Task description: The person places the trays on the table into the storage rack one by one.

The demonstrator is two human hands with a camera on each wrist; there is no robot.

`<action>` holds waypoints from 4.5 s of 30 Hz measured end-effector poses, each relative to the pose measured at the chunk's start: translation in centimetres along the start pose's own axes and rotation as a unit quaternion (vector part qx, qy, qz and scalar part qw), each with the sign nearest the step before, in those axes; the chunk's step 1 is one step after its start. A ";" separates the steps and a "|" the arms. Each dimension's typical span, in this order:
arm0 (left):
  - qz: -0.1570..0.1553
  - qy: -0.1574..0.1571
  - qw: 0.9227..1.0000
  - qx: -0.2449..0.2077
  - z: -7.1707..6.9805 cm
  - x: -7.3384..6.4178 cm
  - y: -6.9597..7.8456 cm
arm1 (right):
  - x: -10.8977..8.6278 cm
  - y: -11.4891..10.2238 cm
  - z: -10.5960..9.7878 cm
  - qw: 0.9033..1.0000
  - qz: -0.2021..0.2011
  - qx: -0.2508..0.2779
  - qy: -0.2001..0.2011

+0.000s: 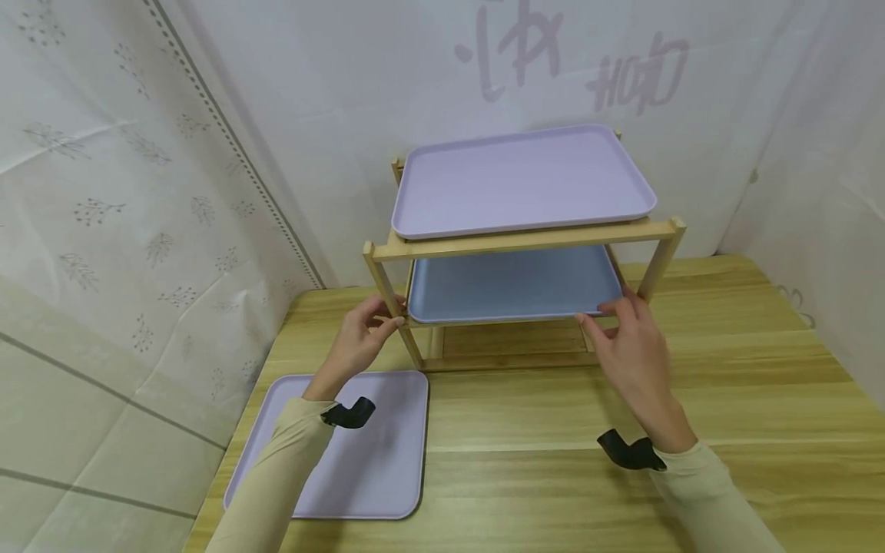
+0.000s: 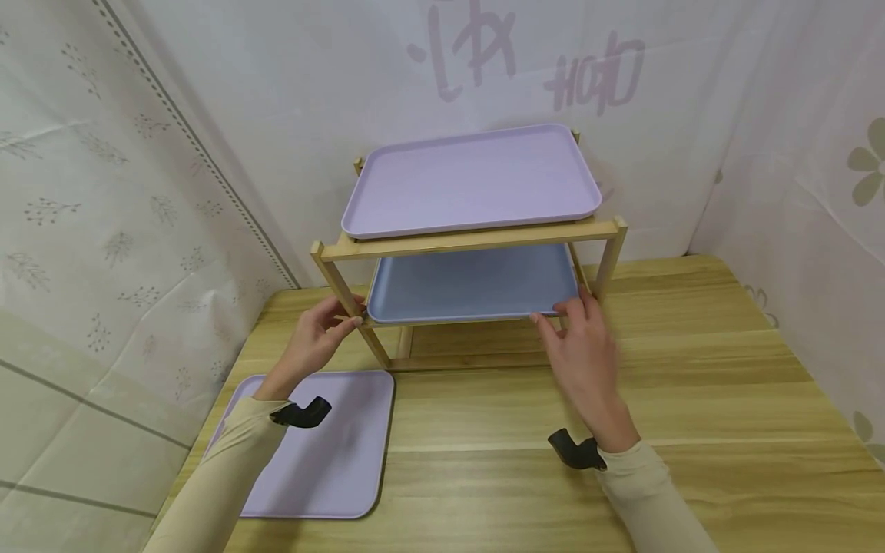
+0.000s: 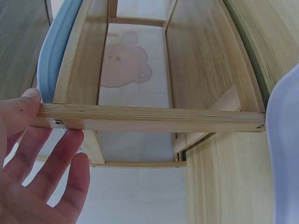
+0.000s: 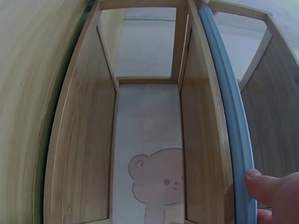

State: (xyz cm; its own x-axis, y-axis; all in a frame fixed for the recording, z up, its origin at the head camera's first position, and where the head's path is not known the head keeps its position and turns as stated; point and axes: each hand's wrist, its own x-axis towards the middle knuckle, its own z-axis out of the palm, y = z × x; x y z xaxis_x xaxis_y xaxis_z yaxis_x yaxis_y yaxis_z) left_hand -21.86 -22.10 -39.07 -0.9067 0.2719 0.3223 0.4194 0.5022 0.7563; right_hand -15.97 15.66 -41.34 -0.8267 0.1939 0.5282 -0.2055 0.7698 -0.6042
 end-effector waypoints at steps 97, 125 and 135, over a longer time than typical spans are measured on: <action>-0.058 -0.008 0.997 0.042 -0.6 -1.2 1.1 | 2.4 4.1 -1.8 0.990 0.052 0.116 0.055; -0.362 0.001 0.899 0.247 -10.8 -15.8 -8.7 | 2.8 5.2 -2.0 0.989 0.023 0.121 0.077; -0.360 0.019 0.894 0.265 -10.5 -17.4 -10.1 | 2.8 5.3 -1.7 0.989 0.014 0.128 0.073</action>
State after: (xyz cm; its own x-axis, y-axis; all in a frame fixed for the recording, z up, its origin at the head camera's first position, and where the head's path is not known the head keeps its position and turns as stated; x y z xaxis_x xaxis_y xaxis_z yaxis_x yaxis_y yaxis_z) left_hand -10.74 -40.52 -46.32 -0.9467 -0.3018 -0.1128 -0.3212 0.8569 0.4031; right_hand -18.41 21.31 -42.03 -0.7530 0.3132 0.5787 -0.3253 0.5874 -0.7411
